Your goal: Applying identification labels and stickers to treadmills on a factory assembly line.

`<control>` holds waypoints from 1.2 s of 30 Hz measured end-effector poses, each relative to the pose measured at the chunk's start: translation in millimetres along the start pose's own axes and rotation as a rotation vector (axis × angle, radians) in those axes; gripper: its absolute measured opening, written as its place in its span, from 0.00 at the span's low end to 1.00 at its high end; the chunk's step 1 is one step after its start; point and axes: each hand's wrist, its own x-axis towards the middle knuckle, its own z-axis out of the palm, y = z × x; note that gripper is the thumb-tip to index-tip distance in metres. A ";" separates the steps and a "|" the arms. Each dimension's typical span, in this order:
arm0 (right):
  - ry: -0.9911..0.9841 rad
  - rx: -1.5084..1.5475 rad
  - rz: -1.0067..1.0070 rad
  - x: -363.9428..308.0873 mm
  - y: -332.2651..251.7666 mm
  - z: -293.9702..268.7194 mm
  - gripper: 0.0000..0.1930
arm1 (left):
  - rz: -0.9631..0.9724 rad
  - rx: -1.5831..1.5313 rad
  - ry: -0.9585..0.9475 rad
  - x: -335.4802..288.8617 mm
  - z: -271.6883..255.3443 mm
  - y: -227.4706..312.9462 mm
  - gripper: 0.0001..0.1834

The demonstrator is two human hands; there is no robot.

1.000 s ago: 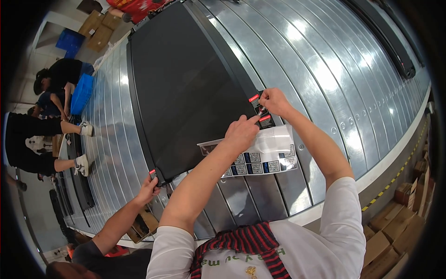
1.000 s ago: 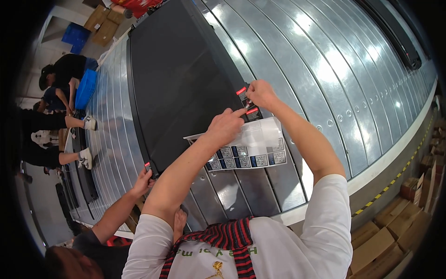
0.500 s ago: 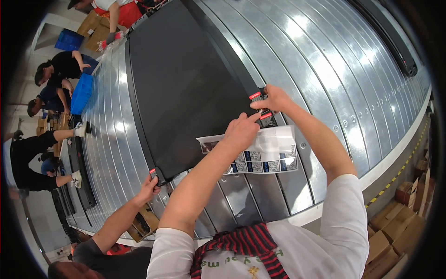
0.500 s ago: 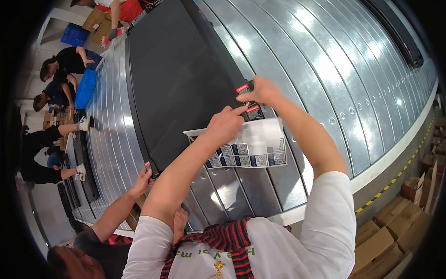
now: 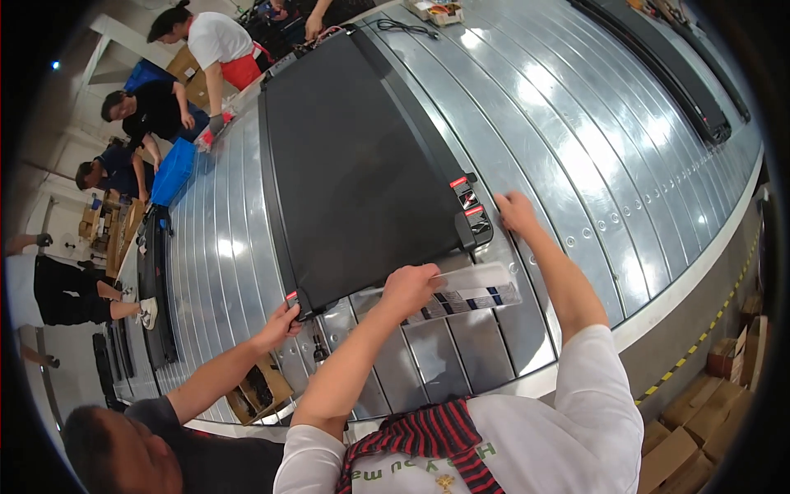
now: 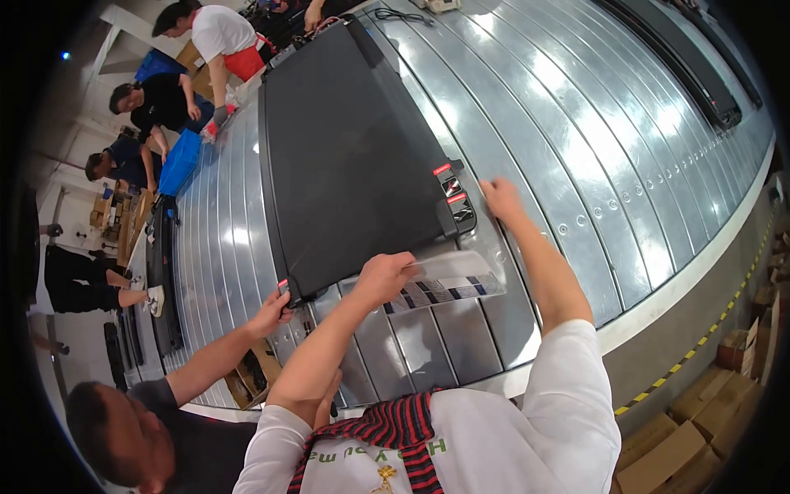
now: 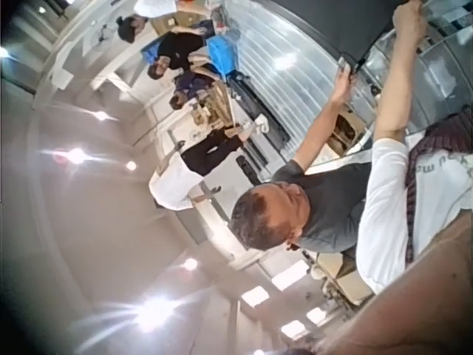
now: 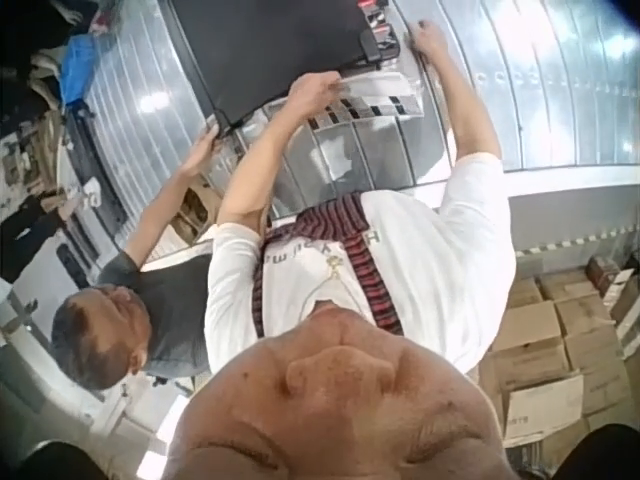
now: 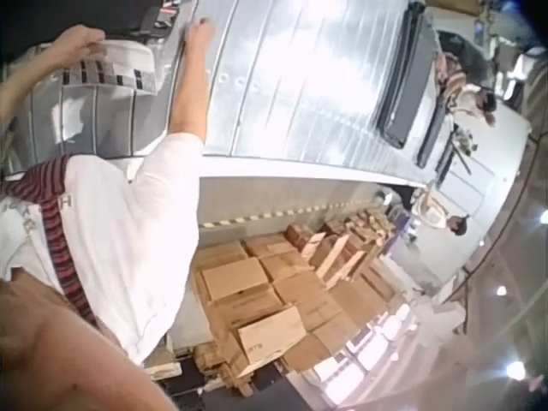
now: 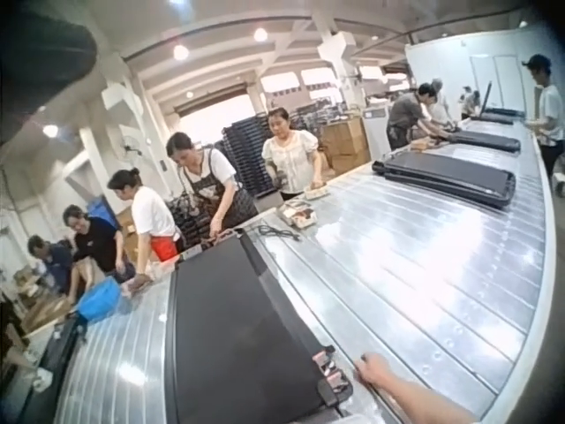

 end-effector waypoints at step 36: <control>-0.334 0.572 -0.697 -324.6 -169.9 -131.2 0.12 | 0.397 -1.660 0.114 -207.0 26.5 96.7 0.21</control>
